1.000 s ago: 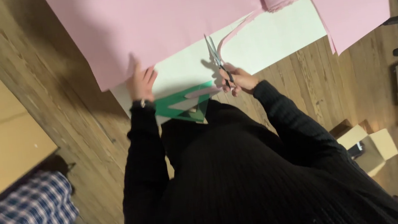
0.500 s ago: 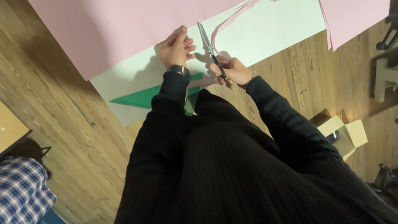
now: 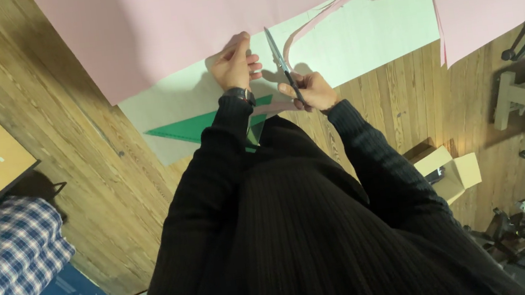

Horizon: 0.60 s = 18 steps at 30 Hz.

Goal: Measuring and cutting a large piece of pink leather on a workshop table using a ruler, pencil, and scissors.

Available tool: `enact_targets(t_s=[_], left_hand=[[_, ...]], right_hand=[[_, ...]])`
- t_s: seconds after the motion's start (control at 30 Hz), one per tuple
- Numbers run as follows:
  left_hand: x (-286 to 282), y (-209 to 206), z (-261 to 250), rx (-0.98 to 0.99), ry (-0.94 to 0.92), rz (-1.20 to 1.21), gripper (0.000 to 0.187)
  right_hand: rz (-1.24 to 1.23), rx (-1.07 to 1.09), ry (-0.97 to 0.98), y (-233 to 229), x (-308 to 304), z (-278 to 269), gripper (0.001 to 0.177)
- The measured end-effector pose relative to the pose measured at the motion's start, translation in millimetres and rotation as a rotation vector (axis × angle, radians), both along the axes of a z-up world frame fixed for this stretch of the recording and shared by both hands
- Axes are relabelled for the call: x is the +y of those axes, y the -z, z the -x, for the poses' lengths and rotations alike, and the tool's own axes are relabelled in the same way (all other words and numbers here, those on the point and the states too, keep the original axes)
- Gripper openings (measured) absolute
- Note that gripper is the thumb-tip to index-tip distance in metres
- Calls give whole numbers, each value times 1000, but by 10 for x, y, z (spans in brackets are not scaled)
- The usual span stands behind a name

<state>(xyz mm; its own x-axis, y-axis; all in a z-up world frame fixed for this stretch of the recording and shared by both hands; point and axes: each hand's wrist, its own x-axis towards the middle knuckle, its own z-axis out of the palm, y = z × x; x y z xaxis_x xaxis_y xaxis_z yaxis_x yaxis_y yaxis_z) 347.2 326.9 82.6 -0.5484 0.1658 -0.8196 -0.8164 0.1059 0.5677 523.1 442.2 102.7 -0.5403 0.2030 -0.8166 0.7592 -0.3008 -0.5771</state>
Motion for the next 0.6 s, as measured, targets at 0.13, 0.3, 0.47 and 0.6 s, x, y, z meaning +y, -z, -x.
enact_targets(t_s=[0.13,0.3,0.47,0.6], left_hand=[[25,45,-9,4,4,36,39],[44,-128,46,18,-17,10,34],[58,-129,15,12,-38,17,30],[-31,391,-204,439,93,114,24]], right_hand=[[25,18,25,-119,-46,74,42],[6,44,40,-94,-65,90,42],[9,17,53,-96,-100,114,40],[-3,17,61,-17,-132,85,44]])
